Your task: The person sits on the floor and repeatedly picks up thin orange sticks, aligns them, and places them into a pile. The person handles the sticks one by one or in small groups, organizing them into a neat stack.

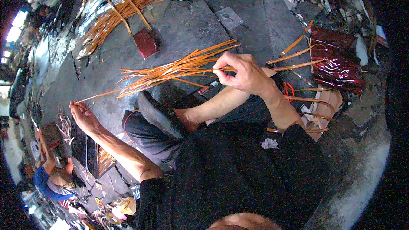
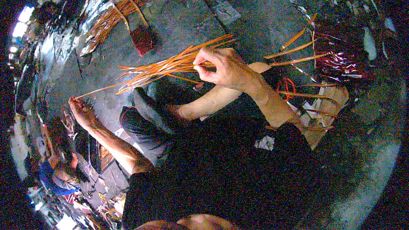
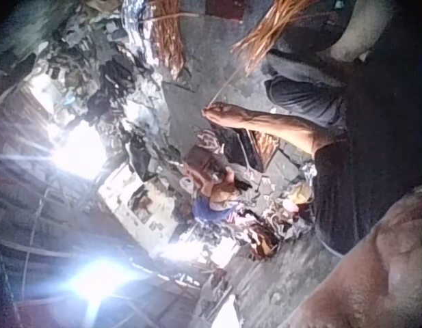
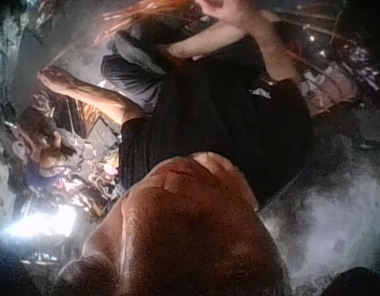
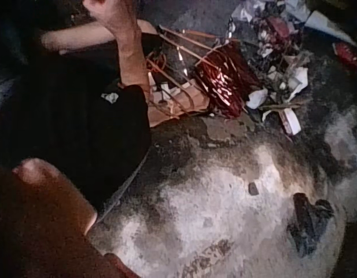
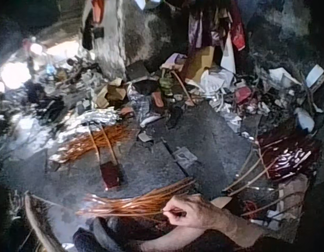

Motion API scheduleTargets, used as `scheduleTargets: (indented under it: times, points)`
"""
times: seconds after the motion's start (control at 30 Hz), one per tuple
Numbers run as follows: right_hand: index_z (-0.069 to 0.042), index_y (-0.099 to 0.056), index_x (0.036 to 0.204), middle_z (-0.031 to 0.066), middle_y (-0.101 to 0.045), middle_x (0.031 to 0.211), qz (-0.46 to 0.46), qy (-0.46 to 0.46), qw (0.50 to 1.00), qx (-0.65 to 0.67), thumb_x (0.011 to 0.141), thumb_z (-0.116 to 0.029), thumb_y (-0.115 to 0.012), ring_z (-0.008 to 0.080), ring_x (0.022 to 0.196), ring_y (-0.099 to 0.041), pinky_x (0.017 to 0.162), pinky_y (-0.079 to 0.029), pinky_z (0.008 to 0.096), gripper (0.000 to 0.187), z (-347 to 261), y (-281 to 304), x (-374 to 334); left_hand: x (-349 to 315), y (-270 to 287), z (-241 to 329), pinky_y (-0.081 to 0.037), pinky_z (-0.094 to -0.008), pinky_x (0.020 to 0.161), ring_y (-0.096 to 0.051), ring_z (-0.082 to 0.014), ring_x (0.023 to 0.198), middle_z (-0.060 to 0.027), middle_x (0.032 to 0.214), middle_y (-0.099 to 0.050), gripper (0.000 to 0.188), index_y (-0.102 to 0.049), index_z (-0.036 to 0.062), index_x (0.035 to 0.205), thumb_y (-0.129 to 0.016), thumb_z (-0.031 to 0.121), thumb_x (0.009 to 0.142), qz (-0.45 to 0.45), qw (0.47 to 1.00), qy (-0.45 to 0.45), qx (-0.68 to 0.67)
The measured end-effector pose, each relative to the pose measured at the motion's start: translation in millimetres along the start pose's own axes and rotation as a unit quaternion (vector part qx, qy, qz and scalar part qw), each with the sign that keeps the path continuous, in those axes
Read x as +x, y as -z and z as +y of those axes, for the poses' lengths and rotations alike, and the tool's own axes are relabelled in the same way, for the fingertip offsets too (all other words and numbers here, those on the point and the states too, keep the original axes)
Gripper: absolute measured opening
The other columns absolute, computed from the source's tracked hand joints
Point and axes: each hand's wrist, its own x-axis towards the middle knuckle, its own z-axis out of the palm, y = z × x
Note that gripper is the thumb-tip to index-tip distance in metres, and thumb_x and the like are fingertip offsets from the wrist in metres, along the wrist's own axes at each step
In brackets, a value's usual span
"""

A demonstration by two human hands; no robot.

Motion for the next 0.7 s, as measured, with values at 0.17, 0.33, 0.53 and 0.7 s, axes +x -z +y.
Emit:
scheduleTargets:
  times: [0.17, 0.33, 0.53, 0.7]
  points:
    - [-0.004, -0.062, 0.087, 0.0063, -0.066, 0.079, -0.015, -0.041, 0.999, -0.008, 0.079, -0.007, -0.073, 0.0193, 0.067, -0.064, 0.060, -0.051, 0.0319, 0.014, 2.2, 5.8, 0.3, 8.6, 20.5, -13.8, -0.052, -0.0264, 0.079, -0.061, -0.0152, 0.089, -0.0091, 0.104, -0.063, 0.030, -0.056, -0.0032, 0.117, -0.061, 0.017, 0.095, -0.017, 0.999, 0.039, -0.017]
    - [-0.006, -0.063, 0.085, 0.0058, -0.064, 0.078, -0.003, 0.008, 0.999, -0.038, 0.078, -0.008, -0.074, 0.0210, 0.069, -0.064, 0.061, -0.051, 0.0333, 0.014, 10.0, 6.2, 6.4, 1.8, 32.3, -22.7, -0.052, -0.0247, 0.084, -0.061, -0.0165, 0.092, -0.0097, 0.108, -0.062, 0.035, -0.053, -0.0041, 0.123, -0.061, 0.016, 0.095, -0.038, 0.997, 0.071, -0.022]
    - [-0.007, -0.059, 0.081, 0.0054, -0.059, 0.072, -0.010, 0.159, 0.983, -0.087, 0.075, -0.006, -0.072, 0.0229, 0.066, -0.060, 0.059, -0.048, 0.0365, 0.015, 3.3, -65.0, 20.3, -36.3, 16.5, -1.2, -0.049, -0.0373, 0.085, -0.062, -0.0232, 0.094, -0.0149, 0.104, -0.065, 0.029, -0.060, -0.0060, 0.113, -0.059, 0.017, 0.094, 0.140, 0.744, -0.232, 0.611]
    - [-0.007, -0.053, 0.079, 0.0066, -0.053, 0.072, -0.041, 0.167, 0.981, -0.085, 0.077, -0.012, -0.067, 0.0244, 0.068, -0.058, 0.062, -0.047, 0.0386, 0.015, 9.2, -104.6, 21.3, -178.1, -135.6, -41.1, -0.052, -0.0326, 0.084, -0.065, -0.0182, 0.090, -0.0102, 0.099, -0.068, 0.032, -0.063, -0.0017, 0.109, -0.053, 0.027, 0.100, -0.454, 0.777, 0.322, 0.294]
